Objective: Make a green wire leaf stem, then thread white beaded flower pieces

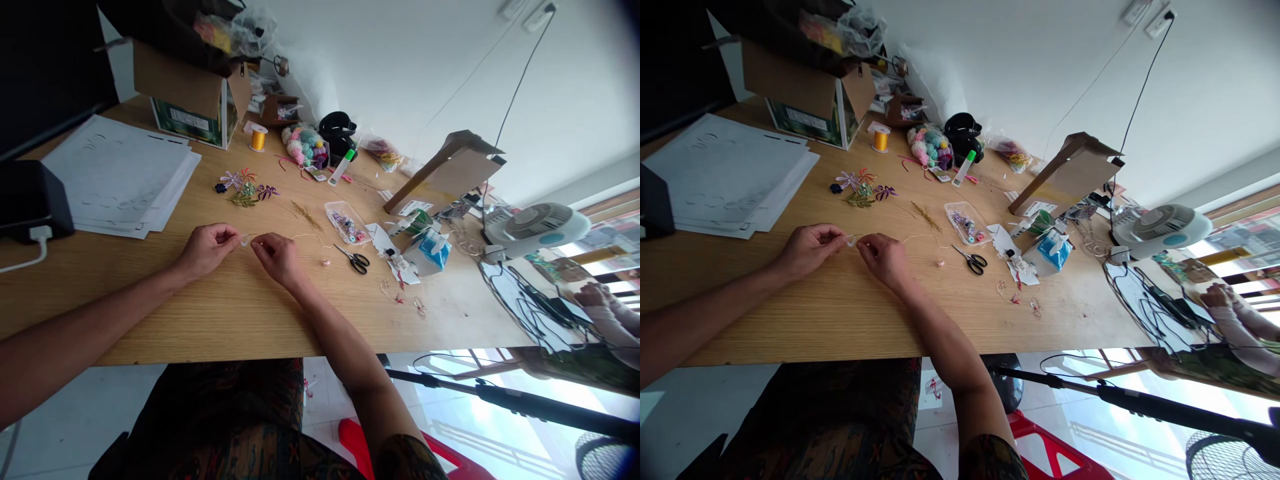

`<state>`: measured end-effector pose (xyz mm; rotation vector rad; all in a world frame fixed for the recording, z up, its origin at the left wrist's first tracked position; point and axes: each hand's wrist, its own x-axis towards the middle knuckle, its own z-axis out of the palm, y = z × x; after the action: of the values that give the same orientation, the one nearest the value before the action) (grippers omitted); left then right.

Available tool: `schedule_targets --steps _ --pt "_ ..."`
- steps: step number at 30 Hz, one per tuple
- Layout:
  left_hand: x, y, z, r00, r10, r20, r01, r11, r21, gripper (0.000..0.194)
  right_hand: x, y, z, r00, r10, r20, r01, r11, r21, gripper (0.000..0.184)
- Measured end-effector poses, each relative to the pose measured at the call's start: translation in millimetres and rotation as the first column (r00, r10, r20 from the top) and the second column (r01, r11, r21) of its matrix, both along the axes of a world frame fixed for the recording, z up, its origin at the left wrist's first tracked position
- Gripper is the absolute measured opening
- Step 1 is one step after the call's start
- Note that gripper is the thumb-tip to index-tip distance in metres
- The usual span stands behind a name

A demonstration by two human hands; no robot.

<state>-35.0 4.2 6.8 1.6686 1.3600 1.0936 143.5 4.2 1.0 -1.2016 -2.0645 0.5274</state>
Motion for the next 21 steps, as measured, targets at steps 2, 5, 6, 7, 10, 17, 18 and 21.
schedule_targets --steps 2,5,6,7,10,17,18,21 --pt "-1 1 -2.8 0.998 0.017 -0.058 -0.016 1.000 0.021 0.018 0 -2 1.5 0.997 0.008 0.077 -0.013 0.998 0.063 0.020" --pt "-1 0 -6.0 0.983 0.018 -0.182 -0.006 0.998 0.067 0.018 1 -3 3.5 0.987 -0.006 0.162 -0.012 0.994 0.108 0.021" --pt "-1 0 -6.5 0.977 0.008 -0.213 0.011 0.996 0.086 0.019 2 -2 3.9 0.985 -0.013 0.173 -0.007 0.993 0.114 0.022" --pt "0 -1 -6.7 0.972 -0.009 -0.236 0.035 0.994 0.105 0.019 3 -2 4.1 0.985 -0.019 0.172 -0.001 0.993 0.118 0.021" --pt "1 -2 -5.9 0.964 -0.080 -0.253 0.124 0.979 0.160 0.020 5 3 3.0 0.992 -0.029 0.120 0.017 0.995 0.098 0.020" --pt "0 0 -2.2 0.980 -0.138 -0.142 0.155 0.981 0.115 0.019 6 9 -3.0 0.999 -0.030 0.017 0.031 0.998 -0.057 0.020" --pt "0 -1 -1.0 0.984 -0.133 -0.121 0.145 0.984 0.098 0.019 6 8 -3.3 1.000 -0.025 0.009 0.025 0.998 -0.065 0.020" --pt "0 -1 2.5 0.992 -0.104 -0.065 0.107 0.993 0.048 0.021 4 6 -3.1 1.000 -0.006 0.006 0.006 0.999 -0.051 0.019"
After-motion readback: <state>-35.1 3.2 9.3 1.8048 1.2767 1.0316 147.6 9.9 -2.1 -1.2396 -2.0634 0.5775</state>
